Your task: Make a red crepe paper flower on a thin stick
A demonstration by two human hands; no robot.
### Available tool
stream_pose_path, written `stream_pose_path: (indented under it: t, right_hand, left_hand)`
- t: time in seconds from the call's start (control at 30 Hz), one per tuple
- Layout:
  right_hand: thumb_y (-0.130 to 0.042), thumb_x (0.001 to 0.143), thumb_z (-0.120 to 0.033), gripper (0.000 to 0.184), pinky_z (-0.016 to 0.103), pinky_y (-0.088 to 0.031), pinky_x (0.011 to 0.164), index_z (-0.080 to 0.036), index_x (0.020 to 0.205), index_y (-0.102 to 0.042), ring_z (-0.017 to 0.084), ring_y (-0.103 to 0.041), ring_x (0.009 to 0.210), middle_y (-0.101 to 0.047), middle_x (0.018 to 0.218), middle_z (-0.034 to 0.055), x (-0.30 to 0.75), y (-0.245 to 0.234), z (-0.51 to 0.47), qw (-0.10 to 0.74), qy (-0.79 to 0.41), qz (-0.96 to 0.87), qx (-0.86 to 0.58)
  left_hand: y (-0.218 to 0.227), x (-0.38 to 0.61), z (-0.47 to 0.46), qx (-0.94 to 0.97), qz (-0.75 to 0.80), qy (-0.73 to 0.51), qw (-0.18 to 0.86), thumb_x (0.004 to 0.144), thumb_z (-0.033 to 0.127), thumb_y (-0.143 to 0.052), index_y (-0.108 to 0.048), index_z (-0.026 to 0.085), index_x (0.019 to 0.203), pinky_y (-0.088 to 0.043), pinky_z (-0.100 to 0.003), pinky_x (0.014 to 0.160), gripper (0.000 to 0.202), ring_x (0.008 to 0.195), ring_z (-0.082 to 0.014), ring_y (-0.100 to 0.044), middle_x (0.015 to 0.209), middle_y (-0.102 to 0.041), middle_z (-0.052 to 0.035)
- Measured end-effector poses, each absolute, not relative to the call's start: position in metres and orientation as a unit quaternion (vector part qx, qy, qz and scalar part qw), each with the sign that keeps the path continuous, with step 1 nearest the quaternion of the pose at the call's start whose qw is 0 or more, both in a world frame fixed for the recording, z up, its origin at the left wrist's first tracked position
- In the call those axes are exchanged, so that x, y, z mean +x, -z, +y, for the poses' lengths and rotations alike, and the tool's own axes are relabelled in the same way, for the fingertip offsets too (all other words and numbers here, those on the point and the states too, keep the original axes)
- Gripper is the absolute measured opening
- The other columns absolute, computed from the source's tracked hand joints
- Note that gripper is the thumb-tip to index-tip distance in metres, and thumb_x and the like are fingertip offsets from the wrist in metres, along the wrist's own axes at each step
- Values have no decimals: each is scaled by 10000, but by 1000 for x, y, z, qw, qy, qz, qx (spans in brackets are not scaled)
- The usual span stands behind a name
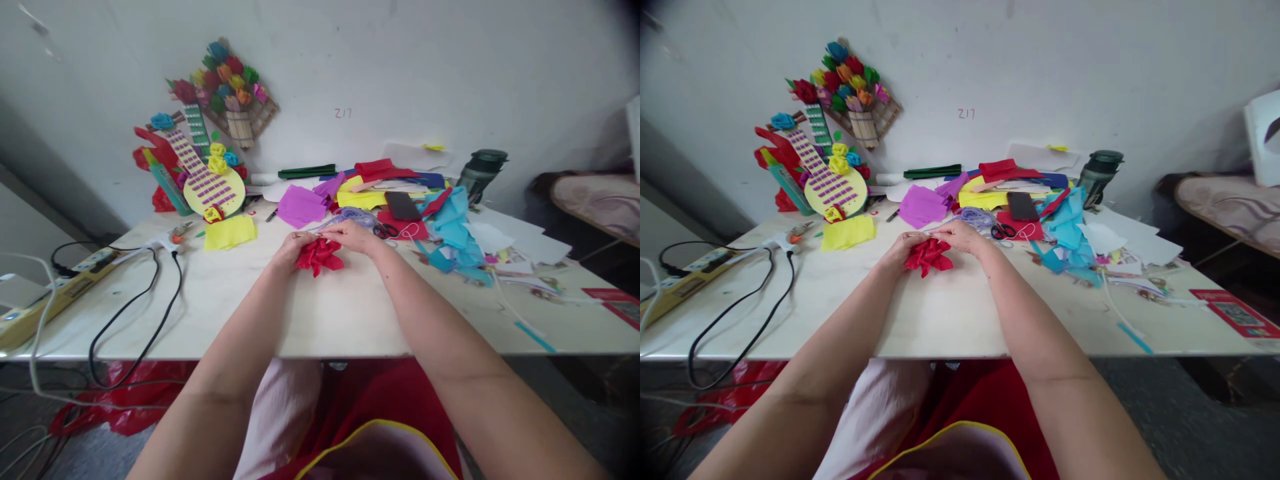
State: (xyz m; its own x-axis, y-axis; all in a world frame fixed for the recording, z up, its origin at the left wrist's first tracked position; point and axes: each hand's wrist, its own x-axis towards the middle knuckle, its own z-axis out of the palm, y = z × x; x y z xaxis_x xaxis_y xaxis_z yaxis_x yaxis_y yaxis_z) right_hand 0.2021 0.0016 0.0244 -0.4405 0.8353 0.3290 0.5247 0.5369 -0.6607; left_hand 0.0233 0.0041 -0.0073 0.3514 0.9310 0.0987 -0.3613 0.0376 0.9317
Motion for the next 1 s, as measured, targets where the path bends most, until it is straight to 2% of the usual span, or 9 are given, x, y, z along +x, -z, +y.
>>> stream_pose_path:
  t: [0.17,0.4,0.63,1.0]
  right_hand:
    - [-530,812,-326,277,243,-429,659,-144,747,-729,142,-577,694,-668,670,6,198,-23,3,331,-233,-812,-420]
    - [-530,801,-300,296,216,-318,561,-136,587,-653,83,-422,554,-532,535,-24,198,-19,8,315,-171,-825,-437]
    - [-565,793,-292,243,224,-350,602,-137,679,-712,105,-499,614,-639,619,12,196,-20,7,323,-146,-819,-451]
    - [-581,804,-263,214,237,-414,664,-130,764,-745,138,-590,693,-705,725,56,195,-20,6,329,-123,-826,-441]
  left_hand:
    - [5,25,2,497,285,-480,664,536,218,-761,-603,93,591,-408,-221,518,209,488,-103,-534,535,-590,-28]
    - [5,24,2,496,300,-466,669,524,239,-765,-604,85,628,-401,-225,504,246,479,-110,-535,545,-596,-40]
    - [4,23,1,497,294,-453,679,574,232,-750,-592,86,638,-386,-221,493,225,472,-103,-522,547,-581,-34]
    - [7,21,5,484,277,-452,696,595,179,-719,-602,82,631,-409,-213,496,156,486,-101,-533,561,-586,-40]
